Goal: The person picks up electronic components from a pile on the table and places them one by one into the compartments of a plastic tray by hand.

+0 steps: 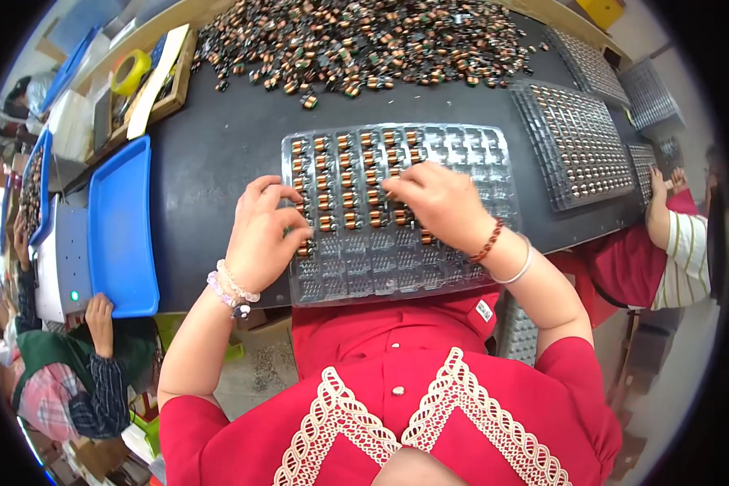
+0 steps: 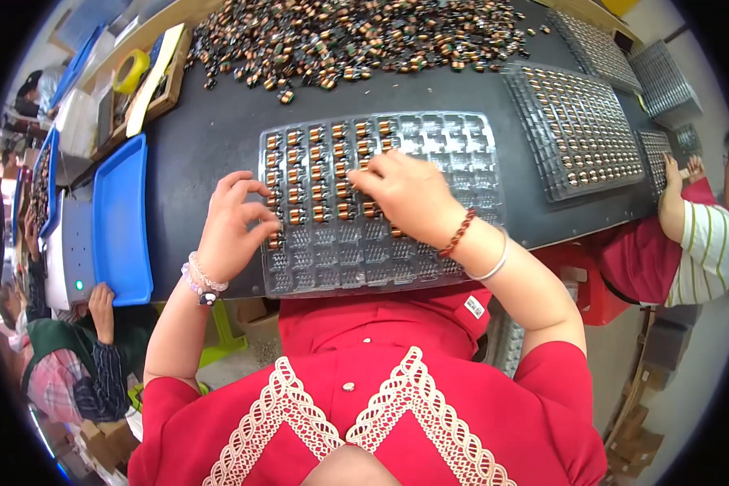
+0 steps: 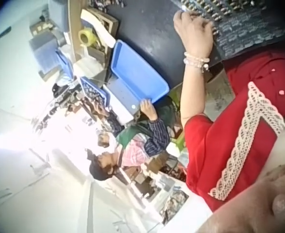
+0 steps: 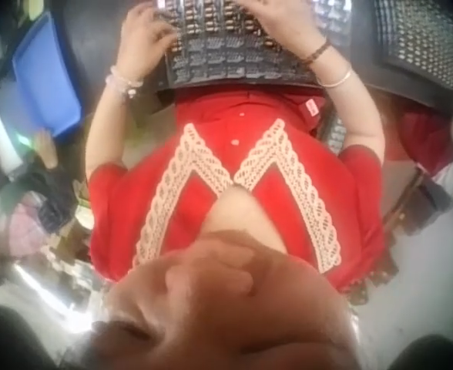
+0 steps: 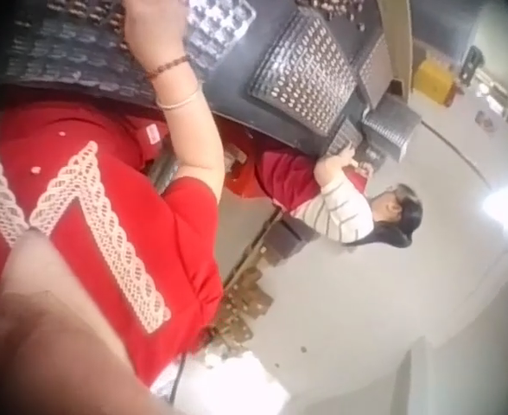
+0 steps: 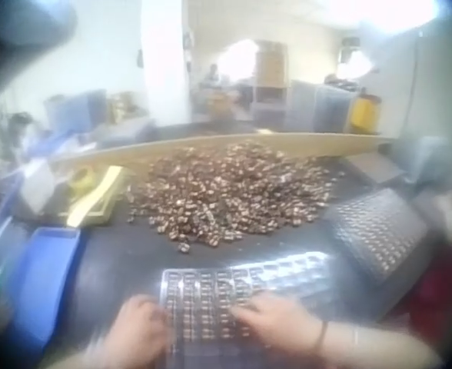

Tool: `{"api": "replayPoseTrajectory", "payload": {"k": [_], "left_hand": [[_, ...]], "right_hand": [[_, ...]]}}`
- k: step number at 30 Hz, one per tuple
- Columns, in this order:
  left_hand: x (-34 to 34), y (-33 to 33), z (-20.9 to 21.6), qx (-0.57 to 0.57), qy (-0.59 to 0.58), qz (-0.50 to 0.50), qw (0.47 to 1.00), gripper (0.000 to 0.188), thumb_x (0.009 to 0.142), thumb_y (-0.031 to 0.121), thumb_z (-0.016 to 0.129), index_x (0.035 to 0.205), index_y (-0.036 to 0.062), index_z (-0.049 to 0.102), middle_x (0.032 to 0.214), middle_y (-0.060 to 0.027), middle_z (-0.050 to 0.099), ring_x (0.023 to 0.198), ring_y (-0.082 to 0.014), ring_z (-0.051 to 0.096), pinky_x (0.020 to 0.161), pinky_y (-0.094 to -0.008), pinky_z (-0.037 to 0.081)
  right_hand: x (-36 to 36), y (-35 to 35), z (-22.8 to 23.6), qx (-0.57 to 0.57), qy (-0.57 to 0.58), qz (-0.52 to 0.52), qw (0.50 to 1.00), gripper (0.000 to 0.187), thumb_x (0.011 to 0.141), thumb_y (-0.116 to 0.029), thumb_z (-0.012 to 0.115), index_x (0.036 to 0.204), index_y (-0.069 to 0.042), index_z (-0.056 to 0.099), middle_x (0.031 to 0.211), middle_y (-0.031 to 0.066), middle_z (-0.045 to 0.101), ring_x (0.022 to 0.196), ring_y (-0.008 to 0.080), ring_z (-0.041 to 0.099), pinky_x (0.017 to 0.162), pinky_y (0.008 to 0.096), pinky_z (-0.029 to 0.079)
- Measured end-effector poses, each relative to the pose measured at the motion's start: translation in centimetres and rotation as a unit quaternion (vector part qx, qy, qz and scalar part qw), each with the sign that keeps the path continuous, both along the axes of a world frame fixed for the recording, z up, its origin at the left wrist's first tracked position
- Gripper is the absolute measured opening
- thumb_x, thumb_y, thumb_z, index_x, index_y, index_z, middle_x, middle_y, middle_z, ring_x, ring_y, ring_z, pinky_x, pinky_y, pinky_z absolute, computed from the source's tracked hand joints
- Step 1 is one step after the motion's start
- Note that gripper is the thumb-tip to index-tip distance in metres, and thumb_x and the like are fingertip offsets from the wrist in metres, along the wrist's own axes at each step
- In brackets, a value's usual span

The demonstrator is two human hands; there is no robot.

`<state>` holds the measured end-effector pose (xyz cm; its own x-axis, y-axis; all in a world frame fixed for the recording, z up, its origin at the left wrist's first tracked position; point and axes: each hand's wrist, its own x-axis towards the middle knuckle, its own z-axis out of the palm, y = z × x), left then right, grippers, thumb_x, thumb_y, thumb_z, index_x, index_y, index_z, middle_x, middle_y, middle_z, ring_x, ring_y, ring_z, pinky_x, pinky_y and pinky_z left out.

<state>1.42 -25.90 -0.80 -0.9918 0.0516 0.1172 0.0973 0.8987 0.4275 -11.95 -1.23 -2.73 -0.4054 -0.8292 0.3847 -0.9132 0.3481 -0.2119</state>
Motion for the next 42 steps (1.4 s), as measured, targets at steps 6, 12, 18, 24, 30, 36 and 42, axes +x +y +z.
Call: {"api": "replayPoseTrajectory", "payload": {"k": [6, 12, 18, 24, 30, 36, 42], "left_hand": [[-5.1, 4.9, -1.4, 0.091, 0.115, -0.004, 0.989, 0.024, 0.080, 0.018, 0.069, 0.099, 0.0046, 0.067, 0.101, -0.0100, 0.064, 0.105, -0.0303, 0.054, 0.094, -0.0420, 0.043], [-6.1, 6.1, -2.9, 0.004, 0.101, -0.074, 0.992, 0.028, 0.079, 0.014, 0.069, 0.106, 0.0056, 0.065, 0.102, -0.0107, 0.063, 0.104, -0.0288, 0.054, 0.093, -0.0416, 0.043], [-4.7, 6.2, -1.3, 0.147, 0.092, -0.026, 0.984, 0.029, 0.087, 0.006, 0.059, 0.116, 0.0039, 0.057, 0.090, -0.0120, 0.061, 0.093, -0.0315, 0.055, 0.084, -0.0400, 0.044], [-1.7, 5.7, -2.5, 0.221, 0.049, 0.042, 0.973, 0.019, 0.097, 0.009, 0.045, 0.113, 0.0035, 0.055, 0.091, -0.0146, 0.061, 0.082, -0.0287, 0.060, 0.075, -0.0387, 0.047], [-1.2, 5.7, -1.1, 0.293, -0.046, 0.097, 0.950, 0.020, 0.098, 0.010, 0.044, 0.115, 0.0046, 0.054, 0.080, -0.0099, 0.063, 0.073, -0.0219, 0.062, 0.071, -0.0341, 0.049], [0.0, 4.5, -2.1, 0.368, -0.063, 0.112, 0.921, 0.024, 0.095, 0.005, 0.051, 0.119, 0.0037, 0.047, 0.085, -0.0083, 0.065, 0.076, -0.0132, 0.061, 0.070, -0.0286, 0.049], [0.5, 4.2, -2.1, 0.435, -0.048, 0.116, 0.892, 0.020, 0.094, 0.003, 0.054, 0.114, 0.0012, 0.051, 0.090, -0.0051, 0.065, 0.081, -0.0103, 0.061, 0.075, -0.0260, 0.050]], "right_hand": [[1.2, 1.6, -0.6, -0.002, -0.007, -0.016, 1.000, 0.034, 0.073, -0.003, 0.062, 0.107, -0.007, 0.065, 0.102, 0.0064, 0.064, 0.087, 0.0217, 0.065, 0.072, 0.0312, 0.055], [1.7, 2.3, -0.8, -0.015, 0.030, -0.034, 0.999, 0.031, 0.073, -0.004, 0.062, 0.103, -0.009, 0.067, 0.108, 0.0058, 0.065, 0.088, 0.0212, 0.064, 0.074, 0.0317, 0.054], [0.7, 3.0, -0.9, -0.052, -0.009, -0.021, 0.998, 0.022, 0.074, -0.007, 0.065, 0.096, -0.009, 0.067, 0.101, 0.0055, 0.068, 0.084, 0.0214, 0.064, 0.069, 0.0324, 0.053], [4.1, 2.6, -0.9, -0.108, -0.072, 0.038, 0.991, 0.018, 0.073, -0.012, 0.075, 0.089, -0.008, 0.067, 0.091, 0.0009, 0.069, 0.079, 0.0188, 0.063, 0.067, 0.0298, 0.054], [3.7, 2.4, -2.1, -0.133, -0.037, 0.021, 0.990, 0.016, 0.072, -0.015, 0.076, 0.085, -0.009, 0.069, 0.092, -0.0016, 0.069, 0.079, 0.0184, 0.061, 0.066, 0.0286, 0.053], [3.8, 2.7, -2.1, -0.130, -0.062, 0.025, 0.989, 0.016, 0.072, -0.016, 0.076, 0.084, -0.008, 0.070, 0.089, -0.0017, 0.070, 0.079, 0.0190, 0.060, 0.066, 0.0290, 0.053], [4.3, 3.2, -2.0, -0.106, -0.074, 0.021, 0.991, 0.017, 0.073, -0.016, 0.076, 0.087, -0.008, 0.070, 0.094, -0.0016, 0.069, 0.084, 0.0206, 0.060, 0.070, 0.0305, 0.053]]}}
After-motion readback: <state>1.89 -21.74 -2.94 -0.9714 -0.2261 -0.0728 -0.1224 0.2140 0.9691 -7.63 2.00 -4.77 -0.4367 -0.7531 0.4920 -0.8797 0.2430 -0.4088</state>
